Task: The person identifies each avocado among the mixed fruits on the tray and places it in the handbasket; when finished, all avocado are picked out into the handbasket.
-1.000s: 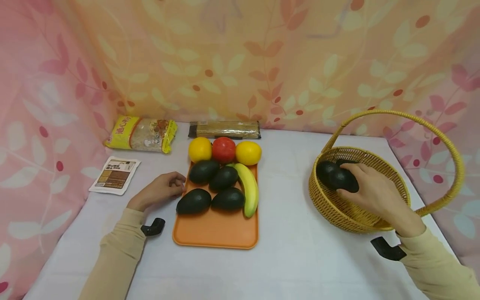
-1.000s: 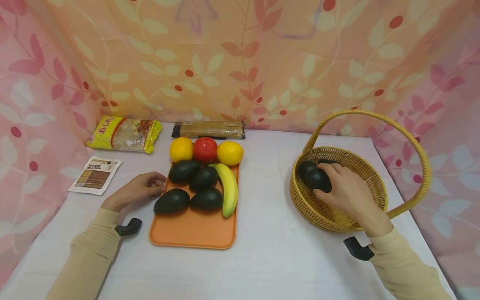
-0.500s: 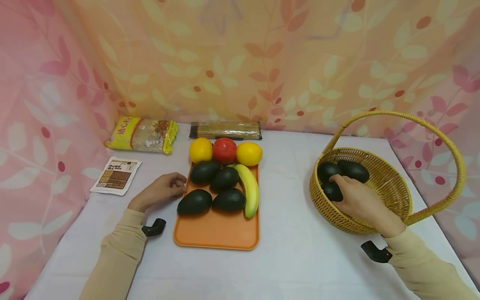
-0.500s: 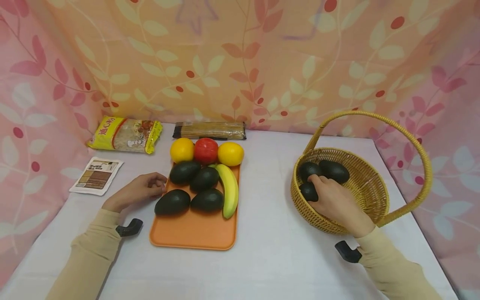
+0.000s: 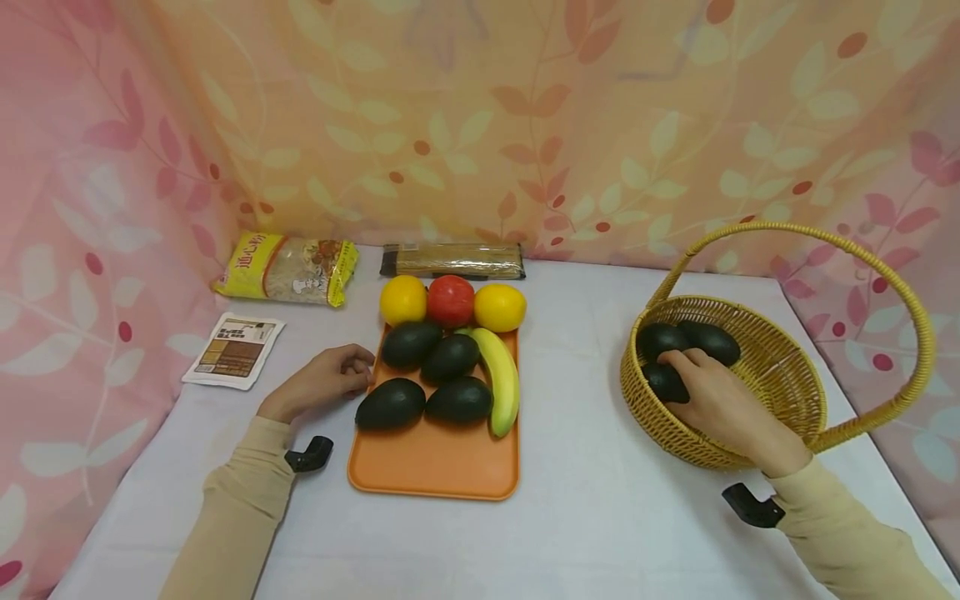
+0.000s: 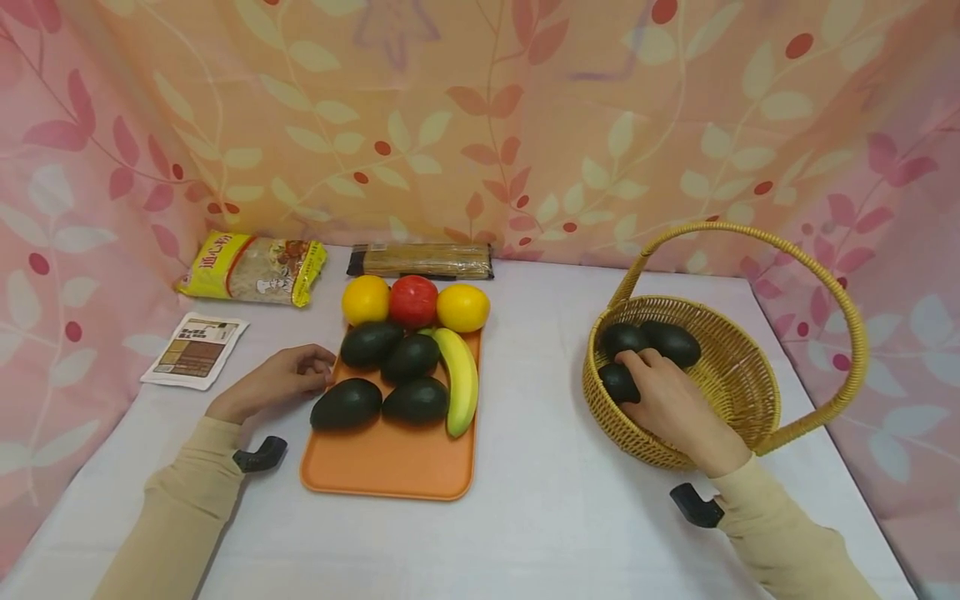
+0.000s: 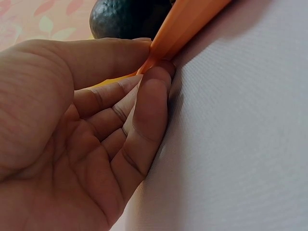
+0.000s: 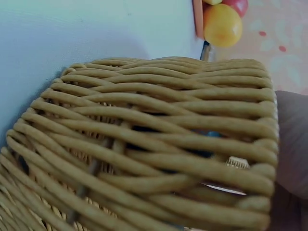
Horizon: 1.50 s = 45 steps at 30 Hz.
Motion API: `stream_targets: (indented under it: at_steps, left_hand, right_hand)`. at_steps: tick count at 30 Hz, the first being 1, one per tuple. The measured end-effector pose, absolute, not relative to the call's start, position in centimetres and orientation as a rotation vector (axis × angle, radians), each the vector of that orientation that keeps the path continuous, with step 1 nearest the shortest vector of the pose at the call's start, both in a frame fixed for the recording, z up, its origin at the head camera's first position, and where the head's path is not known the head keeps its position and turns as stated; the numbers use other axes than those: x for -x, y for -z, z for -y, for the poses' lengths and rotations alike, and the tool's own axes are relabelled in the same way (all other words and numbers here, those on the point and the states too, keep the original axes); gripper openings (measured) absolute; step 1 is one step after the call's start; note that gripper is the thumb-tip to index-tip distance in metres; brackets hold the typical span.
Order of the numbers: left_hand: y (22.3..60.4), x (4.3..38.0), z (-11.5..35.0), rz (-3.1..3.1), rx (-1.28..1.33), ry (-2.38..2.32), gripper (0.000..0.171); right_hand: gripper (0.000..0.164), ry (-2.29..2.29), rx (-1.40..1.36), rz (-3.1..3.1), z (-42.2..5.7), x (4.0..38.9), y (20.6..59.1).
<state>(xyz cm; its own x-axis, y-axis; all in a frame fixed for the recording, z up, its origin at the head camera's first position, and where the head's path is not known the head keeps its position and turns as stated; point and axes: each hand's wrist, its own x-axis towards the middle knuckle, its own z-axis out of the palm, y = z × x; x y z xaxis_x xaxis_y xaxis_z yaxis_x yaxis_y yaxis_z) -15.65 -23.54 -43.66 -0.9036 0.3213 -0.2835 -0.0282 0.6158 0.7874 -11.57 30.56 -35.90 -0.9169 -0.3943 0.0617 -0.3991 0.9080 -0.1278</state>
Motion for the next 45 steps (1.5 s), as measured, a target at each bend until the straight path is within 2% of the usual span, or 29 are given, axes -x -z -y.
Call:
stream_targets:
  at_steps: [17, 23, 30, 36, 45]
  left_hand:
    - [43.4, 15.5, 23.4, -2.433, -0.223, -1.205, 0.036]
    - [43.4, 15.6, 23.4, -2.428, -0.226, -1.207, 0.036]
    - [43.4, 15.5, 23.4, -2.421, -0.221, -1.217, 0.035]
    - [43.5, 15.5, 23.4, -2.411, -0.213, -1.235, 0.035]
    - [43.4, 15.4, 23.5, -2.418, -0.222, -1.235, 0.034]
  right_hand:
    - [0.064, -0.140, -0.593, 3.005, -30.2, 11.3, 35.6]
    - [0.054, -0.136, -0.571, 2.870, -28.8, 10.8, 33.5]
    - [0.038, -0.232, -0.744, 2.555, -23.4, 10.8, 31.5]
    - [0.046, -0.164, -0.965, 2.492, -17.2, 10.6, 32.2]
    - [0.055, -0.035, -1.196, 2.525, -10.7, 10.0, 36.0]
